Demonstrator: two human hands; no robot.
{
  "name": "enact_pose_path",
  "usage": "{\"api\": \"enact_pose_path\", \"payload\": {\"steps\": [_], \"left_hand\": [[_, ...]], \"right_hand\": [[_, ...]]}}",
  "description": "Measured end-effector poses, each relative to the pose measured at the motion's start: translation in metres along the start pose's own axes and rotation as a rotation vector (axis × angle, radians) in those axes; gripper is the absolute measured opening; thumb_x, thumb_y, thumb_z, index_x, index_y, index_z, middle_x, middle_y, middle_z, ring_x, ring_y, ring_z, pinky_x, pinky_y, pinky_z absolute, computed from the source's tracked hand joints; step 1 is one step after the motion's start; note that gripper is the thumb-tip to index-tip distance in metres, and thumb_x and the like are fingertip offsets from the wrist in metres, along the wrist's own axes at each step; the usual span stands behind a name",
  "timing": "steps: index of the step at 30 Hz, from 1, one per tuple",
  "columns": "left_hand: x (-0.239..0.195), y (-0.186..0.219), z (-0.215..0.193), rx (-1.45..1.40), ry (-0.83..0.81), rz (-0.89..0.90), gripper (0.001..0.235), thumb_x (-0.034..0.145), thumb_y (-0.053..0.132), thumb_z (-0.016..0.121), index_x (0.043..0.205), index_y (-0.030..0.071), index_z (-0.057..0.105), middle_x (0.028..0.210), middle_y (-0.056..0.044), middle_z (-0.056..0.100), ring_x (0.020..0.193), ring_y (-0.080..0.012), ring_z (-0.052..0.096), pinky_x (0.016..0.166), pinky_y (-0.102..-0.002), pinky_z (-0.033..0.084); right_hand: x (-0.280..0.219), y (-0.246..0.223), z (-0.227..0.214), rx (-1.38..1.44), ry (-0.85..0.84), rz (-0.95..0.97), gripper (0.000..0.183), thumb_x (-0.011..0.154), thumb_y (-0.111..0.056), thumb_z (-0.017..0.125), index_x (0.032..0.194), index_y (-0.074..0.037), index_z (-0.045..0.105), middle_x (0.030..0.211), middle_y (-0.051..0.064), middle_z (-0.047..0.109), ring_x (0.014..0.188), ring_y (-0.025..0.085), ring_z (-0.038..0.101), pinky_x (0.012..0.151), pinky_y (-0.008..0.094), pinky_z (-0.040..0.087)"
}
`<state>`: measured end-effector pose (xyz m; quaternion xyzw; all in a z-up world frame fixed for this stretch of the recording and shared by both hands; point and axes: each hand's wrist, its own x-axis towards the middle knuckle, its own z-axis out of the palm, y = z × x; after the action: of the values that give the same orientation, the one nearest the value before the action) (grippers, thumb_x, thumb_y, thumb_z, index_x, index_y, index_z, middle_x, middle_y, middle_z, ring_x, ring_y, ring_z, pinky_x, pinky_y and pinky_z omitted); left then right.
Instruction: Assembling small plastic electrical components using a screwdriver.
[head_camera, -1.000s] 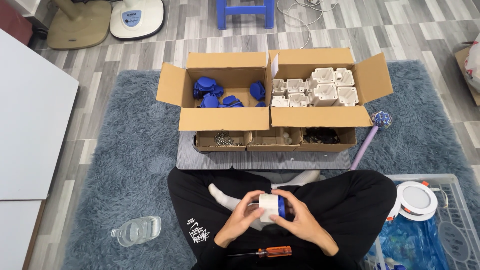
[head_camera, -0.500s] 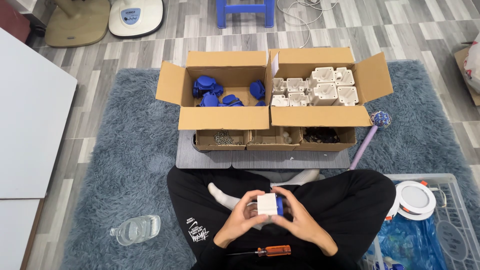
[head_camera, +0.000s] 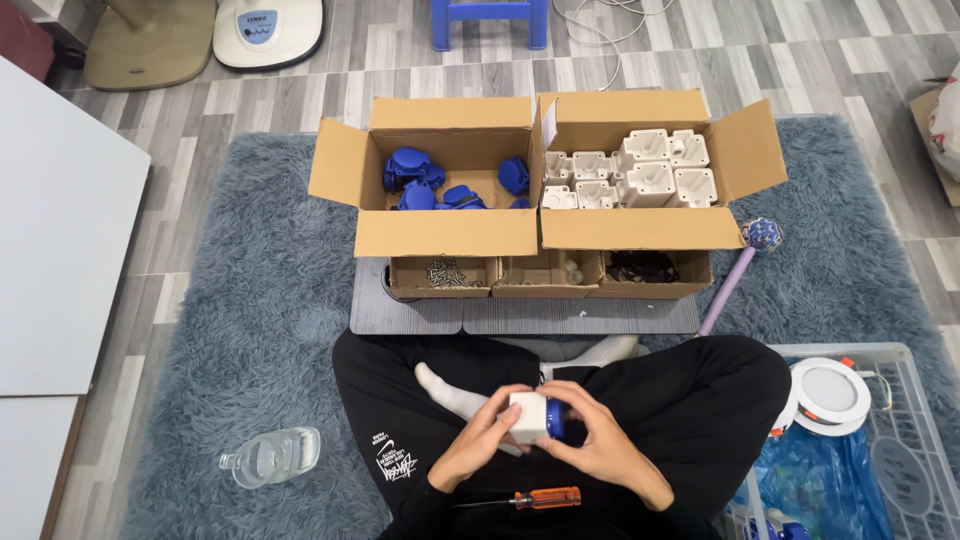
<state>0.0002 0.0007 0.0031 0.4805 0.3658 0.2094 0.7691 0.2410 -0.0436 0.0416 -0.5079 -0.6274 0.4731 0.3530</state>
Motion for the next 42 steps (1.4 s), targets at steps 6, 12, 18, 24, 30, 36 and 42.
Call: {"api": "enact_pose_path", "payload": {"steps": [6, 12, 18, 24, 30, 36, 42], "left_hand": [[0.001, -0.006, 0.004, 0.104, 0.075, 0.152, 0.046, 0.106, 0.030, 0.066, 0.145, 0.008, 0.060, 0.133, -0.011, 0.071, 0.114, -0.0200, 0.068, 0.101, -0.036, 0.055], [-0.001, 0.002, 0.008, 0.007, 0.040, 0.297, 0.067, 0.091, 0.004, 0.083, 0.150, 0.008, 0.053, 0.142, -0.014, 0.064, 0.124, -0.0257, 0.069, 0.111, -0.039, 0.054], [0.002, 0.012, 0.016, 0.166, 0.067, 0.411, 0.066, 0.079, 0.003, 0.090, 0.138, 0.009, 0.062, 0.160, -0.012, 0.049, 0.141, -0.0318, 0.059, 0.116, -0.047, 0.057], [0.002, 0.017, 0.021, 0.212, 0.045, 0.436, 0.080, 0.077, 0.006, 0.091, 0.148, 0.011, 0.054, 0.154, -0.011, 0.057, 0.138, -0.0317, 0.061, 0.113, -0.047, 0.054], [0.007, 0.024, 0.034, 0.450, 0.082, 0.538, 0.071, 0.072, 0.001, 0.088, 0.137, 0.007, 0.060, 0.151, -0.017, 0.060, 0.136, -0.0358, 0.064, 0.117, -0.046, 0.053], [0.013, 0.030, 0.064, 0.572, -0.039, 0.512, 0.073, 0.077, 0.006, 0.092, 0.141, 0.003, 0.057, 0.152, -0.019, 0.058, 0.133, -0.0354, 0.066, 0.112, -0.044, 0.059], [0.026, 0.039, 0.079, 0.629, -0.130, 0.532, 0.077, 0.082, 0.008, 0.092, 0.147, -0.003, 0.053, 0.156, -0.022, 0.056, 0.129, -0.0316, 0.069, 0.108, -0.040, 0.061]], "right_hand": [[0.002, -0.004, 0.004, 0.009, -0.005, -0.102, 0.076, 0.077, -0.008, 0.089, 0.147, -0.007, 0.061, 0.153, 0.012, 0.061, 0.133, 0.029, 0.067, 0.107, 0.040, 0.056], [-0.003, 0.017, 0.009, 0.194, -0.052, 0.283, 0.060, 0.106, -0.030, 0.061, 0.161, -0.015, 0.044, 0.116, 0.010, 0.074, 0.087, 0.015, 0.071, 0.079, 0.031, 0.060], [-0.001, 0.010, 0.002, 0.301, -0.038, 0.324, 0.062, 0.099, -0.017, 0.072, 0.156, -0.012, 0.048, 0.114, 0.016, 0.079, 0.077, 0.018, 0.078, 0.067, 0.029, 0.067], [-0.012, 0.014, -0.001, 0.299, 0.049, 0.100, 0.065, 0.090, -0.004, 0.081, 0.149, -0.006, 0.056, 0.148, 0.012, 0.069, 0.118, 0.022, 0.075, 0.102, 0.036, 0.063], [-0.024, 0.003, -0.013, 0.251, 0.113, -0.084, 0.060, 0.092, -0.008, 0.081, 0.147, -0.003, 0.058, 0.148, 0.014, 0.062, 0.131, 0.028, 0.064, 0.114, 0.041, 0.053], [-0.059, -0.012, -0.029, 0.294, 0.220, 0.054, 0.056, 0.094, -0.013, 0.084, 0.144, -0.007, 0.062, 0.135, 0.011, 0.073, 0.115, 0.022, 0.075, 0.102, 0.035, 0.062], [-0.118, -0.008, -0.098, 0.035, 0.445, 0.162, 0.052, 0.090, -0.018, 0.086, 0.138, -0.007, 0.070, 0.135, 0.008, 0.075, 0.117, 0.021, 0.074, 0.106, 0.034, 0.057]]}}
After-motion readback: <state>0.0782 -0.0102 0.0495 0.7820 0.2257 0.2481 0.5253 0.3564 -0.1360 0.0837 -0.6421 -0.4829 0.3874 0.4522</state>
